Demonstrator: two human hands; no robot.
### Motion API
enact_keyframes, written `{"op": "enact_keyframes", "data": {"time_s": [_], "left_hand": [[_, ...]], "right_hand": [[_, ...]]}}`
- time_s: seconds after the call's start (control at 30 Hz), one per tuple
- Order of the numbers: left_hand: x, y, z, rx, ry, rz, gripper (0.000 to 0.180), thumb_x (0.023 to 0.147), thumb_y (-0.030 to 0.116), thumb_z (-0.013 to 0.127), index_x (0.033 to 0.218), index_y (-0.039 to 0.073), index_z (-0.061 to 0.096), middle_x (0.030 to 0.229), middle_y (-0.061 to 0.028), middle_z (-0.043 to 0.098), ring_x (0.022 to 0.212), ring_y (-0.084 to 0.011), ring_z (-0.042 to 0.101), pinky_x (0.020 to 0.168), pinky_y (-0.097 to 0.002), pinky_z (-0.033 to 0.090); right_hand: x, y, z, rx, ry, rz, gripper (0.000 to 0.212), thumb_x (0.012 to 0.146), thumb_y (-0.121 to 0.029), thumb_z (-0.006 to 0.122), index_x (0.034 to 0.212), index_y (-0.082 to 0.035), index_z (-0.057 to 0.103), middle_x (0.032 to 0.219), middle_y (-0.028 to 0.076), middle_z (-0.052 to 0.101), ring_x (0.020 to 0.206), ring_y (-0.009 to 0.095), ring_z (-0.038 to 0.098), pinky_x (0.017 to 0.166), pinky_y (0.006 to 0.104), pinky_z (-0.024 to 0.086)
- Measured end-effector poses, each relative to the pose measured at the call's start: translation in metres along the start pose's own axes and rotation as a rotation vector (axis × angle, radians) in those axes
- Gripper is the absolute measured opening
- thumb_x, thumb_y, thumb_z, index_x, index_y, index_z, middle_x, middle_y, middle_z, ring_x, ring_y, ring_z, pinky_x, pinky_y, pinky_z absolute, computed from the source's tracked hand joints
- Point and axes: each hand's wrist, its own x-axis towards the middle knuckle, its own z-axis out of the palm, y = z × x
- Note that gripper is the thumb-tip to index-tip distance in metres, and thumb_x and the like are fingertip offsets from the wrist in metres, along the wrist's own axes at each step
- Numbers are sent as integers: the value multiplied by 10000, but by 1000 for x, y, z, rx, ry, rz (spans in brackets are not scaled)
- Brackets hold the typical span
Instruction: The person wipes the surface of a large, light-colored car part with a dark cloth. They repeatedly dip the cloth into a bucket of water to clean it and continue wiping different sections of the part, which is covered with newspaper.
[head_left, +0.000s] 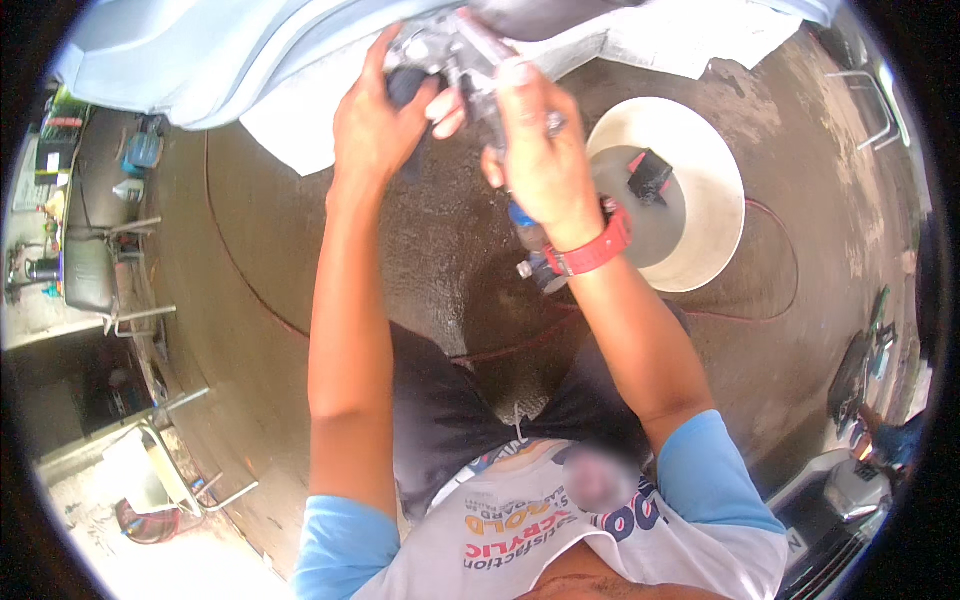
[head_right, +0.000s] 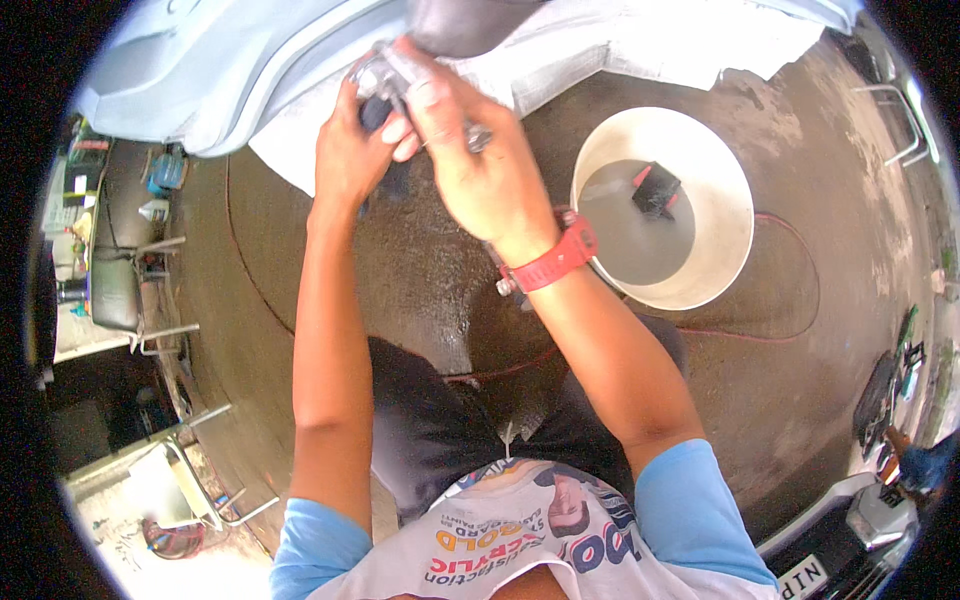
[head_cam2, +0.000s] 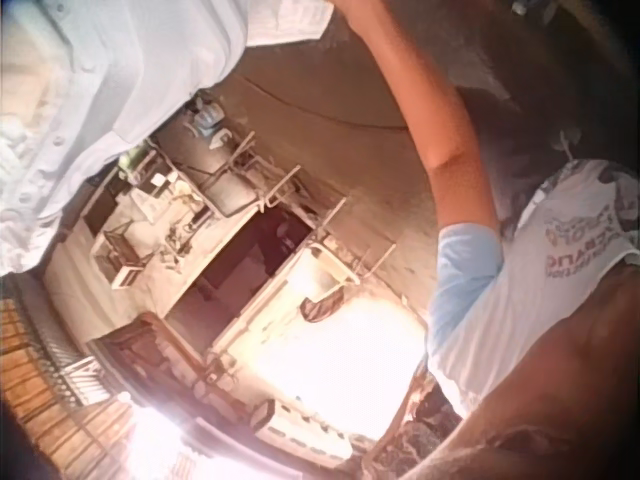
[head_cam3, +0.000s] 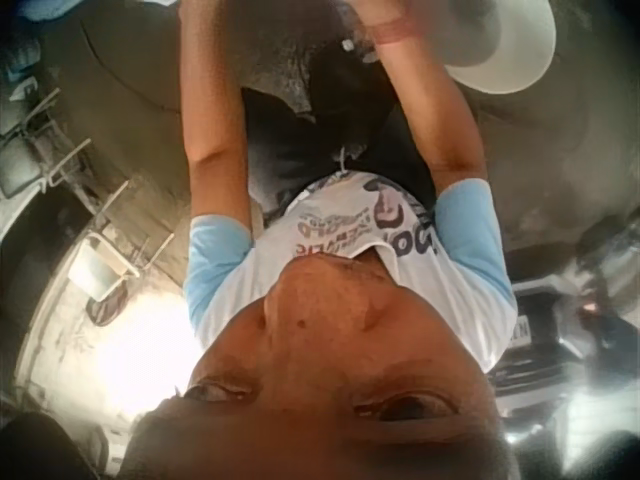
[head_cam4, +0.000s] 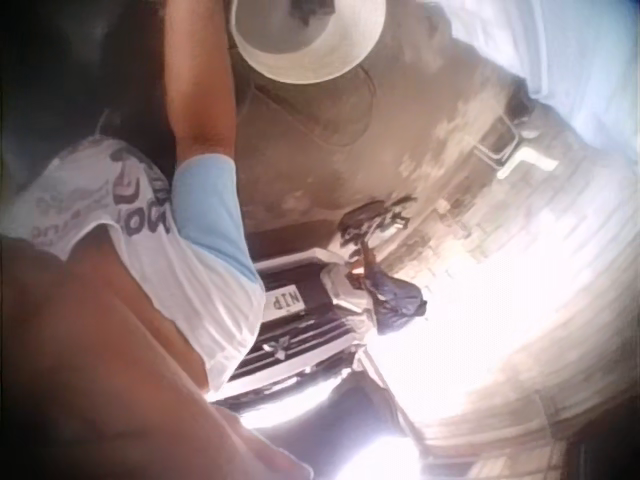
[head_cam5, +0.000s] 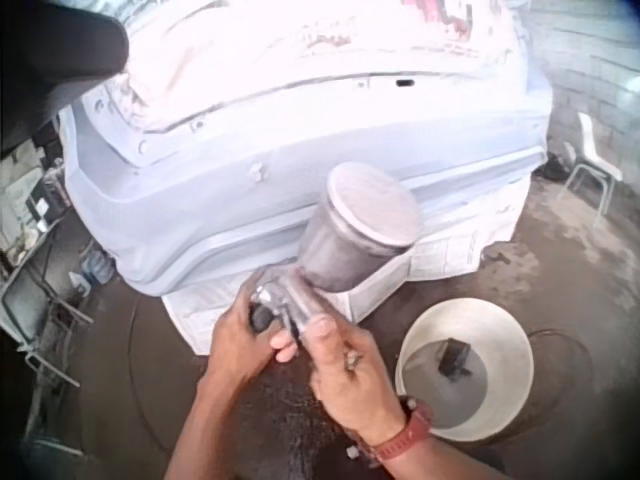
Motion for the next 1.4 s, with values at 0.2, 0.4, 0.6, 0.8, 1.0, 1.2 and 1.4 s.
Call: {"op": "enact_keyframes", "data": {"time_s": [0.2, 0.4, 0.6, 0.8, 1.0, 1.2, 1.4], "left_hand": [[43, 20, 3, -182, -55, 70, 729, 903, 235, 713, 1574, 193, 432, 1277, -342, 682, 1237, -480, 658, 1048, -502, 525], [27, -15, -16, -624, 172, -171, 566, 959, 217, 768, 1464, 134, 526, 1196, -157, 683, 1057, -201, 651, 905, -336, 542], [13, -78, -23, -780, 335, -289, 803, 886, 294, 830, 1563, 162, 419, 1267, -223, 692, 1179, -326, 689, 985, -424, 547], [11, -100, -11, -731, 314, -442, 1212, 879, 337, 840, 1700, 0, 14, 1530, -301, 477, 1277, -350, 631, 1059, -453, 518], [20, -51, 30, -723, 130, -305, 876, 967, 322, 747, 1602, -78, 295, 1440, -260, 604, 1251, -331, 652, 1088, -408, 496], [43, -62, 52, -1295, 70, -541, 691, 1058, 373, 580, 1556, -79, 419, 1441, -191, 635, 1265, -362, 659, 1141, -491, 475], [59, -95, 40, -2128, 393, -82, 592, 1080, 350, 409, 1529, -27, 491, 1552, -216, 552, 1446, -389, 512, 1231, -575, 374]], "right_hand": [[-13, -7, -12, -118, 152, 152, 685, 1138, -597, 358, 1314, -13, 670, 1014, 129, 786, 821, 133, 741, 464, 216, 456], [-14, -7, -16, -254, 73, 169, 875, 1074, -760, 243, 1499, -48, 520, 1057, 181, 781, 898, 216, 764, 487, 243, 448], [-22, -2, -2, -101, 88, 166, 789, 1102, -689, 338, 1199, 13, 685, 1012, 144, 783, 852, 159, 741, 480, 237, 446], [-20, -3, -7, -321, 168, 136, 891, 1069, -768, 241, 1348, -18, 634, 1054, 168, 781, 906, 217, 760, 501, 263, 472], [-17, 2, -10, -328, 268, 162, 872, 1078, -752, 260, 1280, -11, 672, 1043, 168, 781, 894, 215, 763, 484, 263, 474], [-24, 3, -2, -288, 240, 188, 864, 1082, -747, 249, 1251, -10, 668, 1054, 177, 780, 910, 224, 773, 474, 263, 470], [-27, -6, -25, -256, 273, 148, 910, 1062, -781, 201, 1277, -14, 641, 1087, 183, 776, 945, 240, 768, 487, 262, 461]]}}
